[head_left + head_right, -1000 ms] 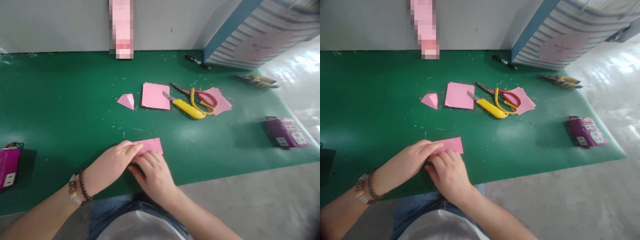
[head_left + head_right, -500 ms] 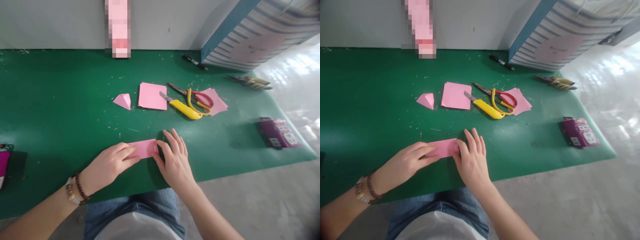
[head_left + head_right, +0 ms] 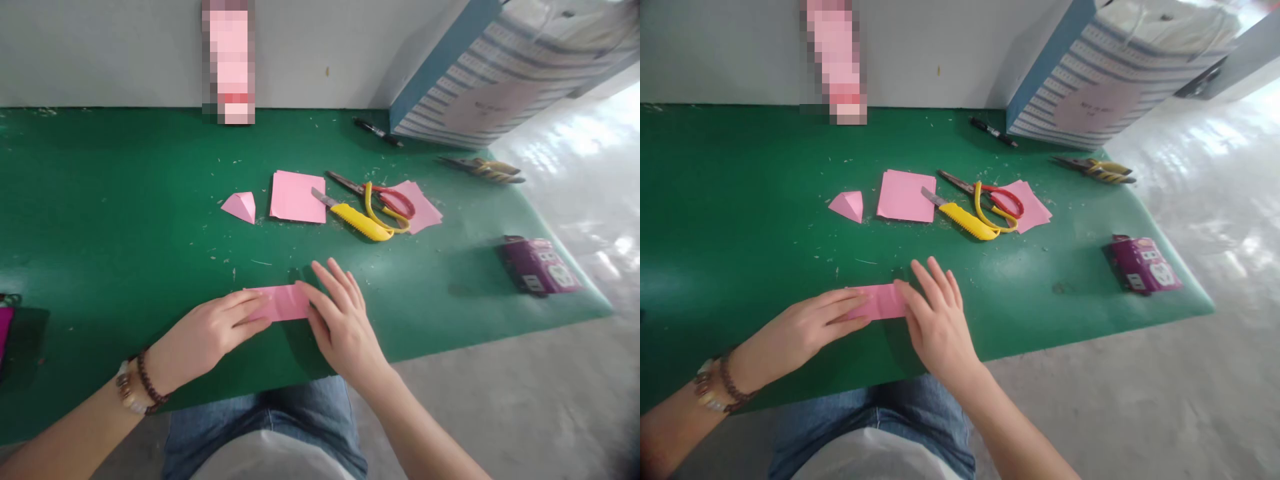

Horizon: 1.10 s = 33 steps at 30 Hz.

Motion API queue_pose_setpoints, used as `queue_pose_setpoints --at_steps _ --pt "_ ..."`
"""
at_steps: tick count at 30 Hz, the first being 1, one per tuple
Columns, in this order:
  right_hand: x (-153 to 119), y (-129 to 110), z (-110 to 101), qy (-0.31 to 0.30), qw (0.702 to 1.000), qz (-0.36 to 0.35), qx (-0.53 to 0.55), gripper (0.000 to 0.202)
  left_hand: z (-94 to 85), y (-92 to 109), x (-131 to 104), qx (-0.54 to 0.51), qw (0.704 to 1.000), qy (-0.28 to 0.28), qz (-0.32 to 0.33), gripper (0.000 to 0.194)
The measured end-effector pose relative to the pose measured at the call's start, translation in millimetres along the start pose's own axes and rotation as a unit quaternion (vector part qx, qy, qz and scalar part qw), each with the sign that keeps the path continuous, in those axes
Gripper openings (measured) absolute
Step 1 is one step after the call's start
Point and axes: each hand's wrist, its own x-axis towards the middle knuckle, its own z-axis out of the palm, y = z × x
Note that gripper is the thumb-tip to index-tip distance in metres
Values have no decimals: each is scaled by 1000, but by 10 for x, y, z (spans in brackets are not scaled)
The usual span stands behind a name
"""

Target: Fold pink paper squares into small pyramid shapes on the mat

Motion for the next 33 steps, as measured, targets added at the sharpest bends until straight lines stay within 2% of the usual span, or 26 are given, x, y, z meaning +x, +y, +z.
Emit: queue_pose_setpoints --at_steps 4,8,14,19,25,33 --pt "19 -40 18 -42 999 -25 4 28 -47 -17 24 49 998 12 29 39" --pt "-7 -71 32 -14 1000 -8 -15 27 -41 107 15 116 990 65 -50 36" --pt "-37 -87 14 18 999 -8 31 31 95 335 81 77 988 97 -88 26" --pt "-58 -56 -7 39 996 -9 83 30 152 310 107 69 987 102 -101 27" --pt "-14 -155 -65 67 986 -26 149 27 76 319 201 73 990 78 -95 47" --pt "7 -207 -124 69 984 -40 161 28 63 318 250 46 990 111 -73 40"
